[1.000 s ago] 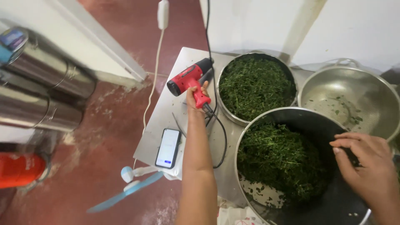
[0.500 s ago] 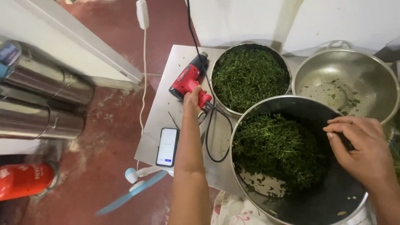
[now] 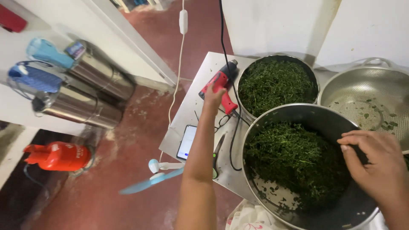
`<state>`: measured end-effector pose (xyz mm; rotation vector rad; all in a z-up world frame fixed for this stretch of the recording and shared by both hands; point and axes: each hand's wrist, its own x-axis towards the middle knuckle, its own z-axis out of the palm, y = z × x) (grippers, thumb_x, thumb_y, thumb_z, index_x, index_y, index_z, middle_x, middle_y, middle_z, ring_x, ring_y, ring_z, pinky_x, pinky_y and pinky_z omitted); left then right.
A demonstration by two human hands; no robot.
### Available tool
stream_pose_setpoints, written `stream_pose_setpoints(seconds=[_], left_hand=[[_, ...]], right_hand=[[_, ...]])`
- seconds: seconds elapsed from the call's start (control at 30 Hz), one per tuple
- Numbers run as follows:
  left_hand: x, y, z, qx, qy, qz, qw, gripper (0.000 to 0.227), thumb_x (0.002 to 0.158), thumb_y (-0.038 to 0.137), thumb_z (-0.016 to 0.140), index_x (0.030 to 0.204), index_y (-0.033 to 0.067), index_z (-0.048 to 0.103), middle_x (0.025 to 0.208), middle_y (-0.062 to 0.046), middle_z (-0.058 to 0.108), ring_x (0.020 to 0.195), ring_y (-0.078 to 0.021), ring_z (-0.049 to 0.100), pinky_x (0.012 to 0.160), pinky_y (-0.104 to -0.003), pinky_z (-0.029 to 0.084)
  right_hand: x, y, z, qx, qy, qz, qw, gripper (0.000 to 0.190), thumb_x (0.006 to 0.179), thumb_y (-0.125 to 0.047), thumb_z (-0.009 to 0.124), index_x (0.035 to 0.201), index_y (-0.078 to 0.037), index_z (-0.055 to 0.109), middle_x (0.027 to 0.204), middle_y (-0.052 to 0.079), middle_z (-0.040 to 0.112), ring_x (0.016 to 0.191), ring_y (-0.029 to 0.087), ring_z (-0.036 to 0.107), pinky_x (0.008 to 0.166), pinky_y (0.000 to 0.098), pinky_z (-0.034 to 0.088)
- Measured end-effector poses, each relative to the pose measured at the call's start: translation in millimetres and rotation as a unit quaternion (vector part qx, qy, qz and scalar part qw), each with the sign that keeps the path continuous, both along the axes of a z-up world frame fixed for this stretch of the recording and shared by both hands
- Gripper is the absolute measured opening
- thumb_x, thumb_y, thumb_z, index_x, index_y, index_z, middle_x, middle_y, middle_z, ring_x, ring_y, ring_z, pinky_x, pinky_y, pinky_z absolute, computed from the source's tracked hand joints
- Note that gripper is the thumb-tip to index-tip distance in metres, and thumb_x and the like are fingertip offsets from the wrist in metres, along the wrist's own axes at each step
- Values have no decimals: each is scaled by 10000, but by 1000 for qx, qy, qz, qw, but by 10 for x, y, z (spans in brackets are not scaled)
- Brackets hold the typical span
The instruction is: Drying green leaves in a pot using a heat gun and manual stirring
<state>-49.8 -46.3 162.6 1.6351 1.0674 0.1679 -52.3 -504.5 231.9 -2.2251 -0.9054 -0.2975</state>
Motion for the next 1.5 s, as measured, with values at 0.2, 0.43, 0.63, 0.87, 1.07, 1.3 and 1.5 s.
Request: stream_pose_setpoints(seconds=[0.2, 0.43, 0.63, 0.87, 1.07, 1.3, 1.5], left_hand=[[-306, -827, 1323, 214, -144, -185, 948, 562, 940, 263, 604, 1429, 7, 495, 1384, -231, 540, 1220, -341, 599, 1047, -437, 556], [-216, -2099, 1739, 314, -22, -540, 781, 295, 966, 292, 524, 1215, 202, 652, 1040, -18, 781, 901, -198, 738, 726, -370, 593], [89, -2506, 125, 487, 83, -594, 635, 646, 766, 543, 742, 1271, 158, 625, 1233, -227, 613, 1027, -464, 651, 817, -554, 558], [65, -2522, -560, 451, 218, -665, 554, 1471, 539, 817, 905, 1637, 341, 50, 1709, -214, 125, 1499, -570, 185, 951, -785, 401], [-163, -2378, -1025, 426, 181, -709, 532, 1283, 537, 599, 961, 1529, 294, 208, 1435, -234, 396, 1280, -482, 497, 933, -644, 507], [-492, -2257, 220, 389, 134, -662, 627, 727, 728, 452, 792, 1397, 261, 585, 1136, -215, 658, 1028, -459, 710, 833, -558, 578], [-743, -2090, 1182, 438, 56, -600, 667, 563, 759, 347, 732, 1314, 299, 654, 1090, -149, 648, 981, -438, 701, 816, -567, 569]], right_hand=[[-8, -66, -39, 13, 14, 16, 1000, 113, 980, -104, 674, 1063, -132, 745, 1154, 27, 760, 1146, 233, 693, 1150, 443, 398], [-3, -115, -52, 46, 86, -50, 994, 188, 1039, -135, 657, 1198, -67, 730, 1112, 115, 694, 1078, 305, 639, 968, 420, 459], [18, -102, -39, 93, 104, -2, 990, 303, 998, -136, 658, 1271, -5, 653, 1180, 168, 613, 1018, 281, 642, 964, 406, 504], [76, -63, -37, 38, 90, -8, 995, 277, 986, -220, 637, 1202, -55, 685, 1154, 130, 654, 1094, 304, 599, 952, 445, 469], [116, -71, -180, 165, -50, 43, 984, 175, 932, -103, 721, 1100, -60, 697, 1033, 146, 697, 1065, 384, 673, 977, 492, 513], [72, -115, -97, 179, -1, 61, 982, 171, 961, -82, 697, 1131, -91, 677, 1063, 90, 661, 1086, 336, 651, 975, 464, 500], [105, -117, -55, 200, -8, 107, 974, 194, 979, 4, 716, 1164, -43, 681, 1065, 137, 647, 988, 367, 643, 847, 460, 554]])
